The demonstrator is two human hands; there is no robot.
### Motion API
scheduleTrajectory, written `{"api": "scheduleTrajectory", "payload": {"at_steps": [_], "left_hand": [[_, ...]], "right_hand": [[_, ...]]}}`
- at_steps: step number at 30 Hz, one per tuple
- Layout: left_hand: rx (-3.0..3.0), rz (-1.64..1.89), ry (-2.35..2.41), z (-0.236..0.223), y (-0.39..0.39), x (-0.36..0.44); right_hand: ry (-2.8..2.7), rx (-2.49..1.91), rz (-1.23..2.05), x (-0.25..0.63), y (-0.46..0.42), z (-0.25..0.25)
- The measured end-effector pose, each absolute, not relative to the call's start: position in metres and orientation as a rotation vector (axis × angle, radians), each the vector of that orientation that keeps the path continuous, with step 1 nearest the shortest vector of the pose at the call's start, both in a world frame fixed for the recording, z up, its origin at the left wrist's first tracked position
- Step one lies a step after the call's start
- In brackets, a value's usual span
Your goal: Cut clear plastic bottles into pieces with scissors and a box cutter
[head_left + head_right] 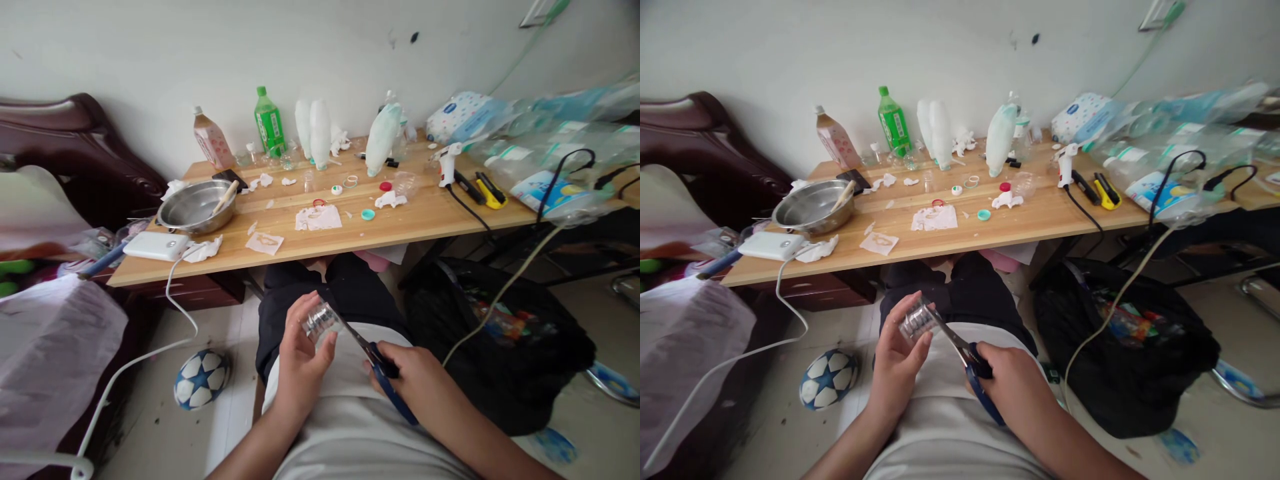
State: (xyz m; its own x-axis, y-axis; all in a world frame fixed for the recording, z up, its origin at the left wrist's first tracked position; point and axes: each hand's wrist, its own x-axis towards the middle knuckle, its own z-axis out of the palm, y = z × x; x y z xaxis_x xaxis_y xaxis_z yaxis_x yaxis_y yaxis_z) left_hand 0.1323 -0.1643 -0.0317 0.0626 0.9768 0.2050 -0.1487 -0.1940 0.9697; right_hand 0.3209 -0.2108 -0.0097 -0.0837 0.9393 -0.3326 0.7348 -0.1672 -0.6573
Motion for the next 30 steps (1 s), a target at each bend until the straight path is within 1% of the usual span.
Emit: {"api": "scheduleTrajectory", "payload": {"at_steps": [6,12,15,22,30], "left_hand": [[1.145,1.354,0.901,-0.027,-0.166,0.135],[1.217,1.357,0.899,-0.032,-0.166,0.134],[1.223,1.324,0.896,-0.035,-0.167,0.134],[1.107,1.262,0.922,-0.032,-0.172,0.133],[0.98,1.289,0.928,-0.033,-0.174,0.137]], "right_hand": [[-1.797,-1.829,1.078,0.322,-0.216,-0.012],[-1.973,-1.711,1.063,0.322,-0.222,-0.004],[-2.009,-1.728,1.109,0.321,-0.221,-0.002],[-2.019,-1.764,1.045,0.317,-0.219,-0.006],[-1.929,-1.826,1.107,0.31,-0.219,-0.003]]}}
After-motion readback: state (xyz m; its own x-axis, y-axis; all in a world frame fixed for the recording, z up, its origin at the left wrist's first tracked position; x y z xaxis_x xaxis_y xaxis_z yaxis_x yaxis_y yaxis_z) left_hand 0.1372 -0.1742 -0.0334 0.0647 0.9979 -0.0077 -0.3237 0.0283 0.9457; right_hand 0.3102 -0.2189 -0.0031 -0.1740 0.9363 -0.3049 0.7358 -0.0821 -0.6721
